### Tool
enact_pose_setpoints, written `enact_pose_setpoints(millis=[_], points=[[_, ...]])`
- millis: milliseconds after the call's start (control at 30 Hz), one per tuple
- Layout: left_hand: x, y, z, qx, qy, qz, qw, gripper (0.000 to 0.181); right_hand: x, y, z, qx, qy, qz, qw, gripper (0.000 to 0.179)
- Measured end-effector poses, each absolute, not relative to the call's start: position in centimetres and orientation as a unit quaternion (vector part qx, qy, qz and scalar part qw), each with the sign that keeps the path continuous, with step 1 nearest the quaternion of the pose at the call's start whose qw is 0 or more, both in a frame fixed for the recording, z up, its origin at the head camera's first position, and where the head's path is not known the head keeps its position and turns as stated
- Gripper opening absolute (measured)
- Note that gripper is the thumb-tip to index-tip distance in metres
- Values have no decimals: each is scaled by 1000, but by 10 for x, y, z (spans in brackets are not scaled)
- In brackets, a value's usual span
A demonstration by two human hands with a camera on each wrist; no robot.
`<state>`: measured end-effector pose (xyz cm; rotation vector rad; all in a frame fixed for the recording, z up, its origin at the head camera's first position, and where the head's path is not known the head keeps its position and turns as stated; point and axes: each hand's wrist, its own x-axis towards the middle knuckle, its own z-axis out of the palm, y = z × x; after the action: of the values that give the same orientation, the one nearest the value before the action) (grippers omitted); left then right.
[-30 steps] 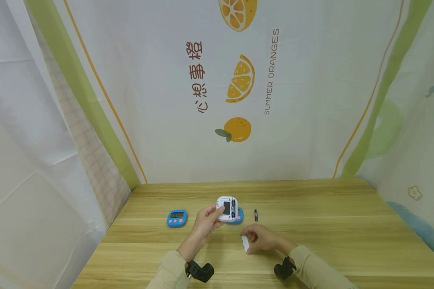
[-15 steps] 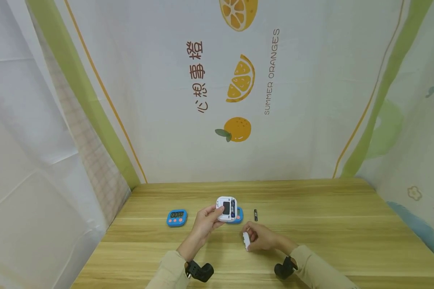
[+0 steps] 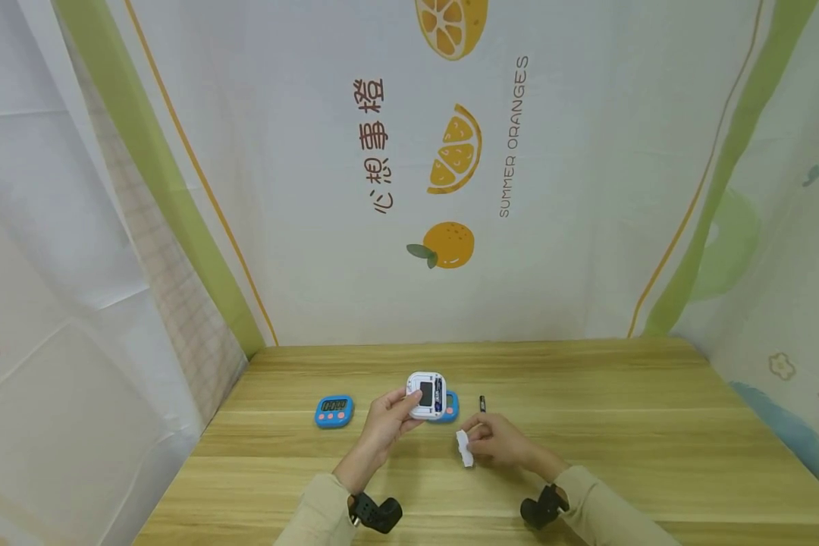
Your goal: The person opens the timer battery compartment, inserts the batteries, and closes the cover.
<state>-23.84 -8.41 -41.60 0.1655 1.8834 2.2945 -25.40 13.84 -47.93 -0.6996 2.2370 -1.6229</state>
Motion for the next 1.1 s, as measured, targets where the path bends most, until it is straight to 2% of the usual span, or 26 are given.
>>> enact_pose_setpoints(millis=[133, 400, 533, 1100], points=[[-239, -85, -418, 55, 634, 767, 83, 48, -258, 138, -467, -245, 761, -589, 121, 20], [-240, -86, -420, 41, 637, 767, 72, 51, -267, 130, -428, -221, 738, -633, 76, 30], [-241, -86, -420, 31, 636, 769, 60, 51, -269, 124, -416, -204, 726, -653, 67, 31], [-241, -89, -420, 16, 640, 767, 47, 50, -266, 92, -413, -170, 702, -688, 68, 30]])
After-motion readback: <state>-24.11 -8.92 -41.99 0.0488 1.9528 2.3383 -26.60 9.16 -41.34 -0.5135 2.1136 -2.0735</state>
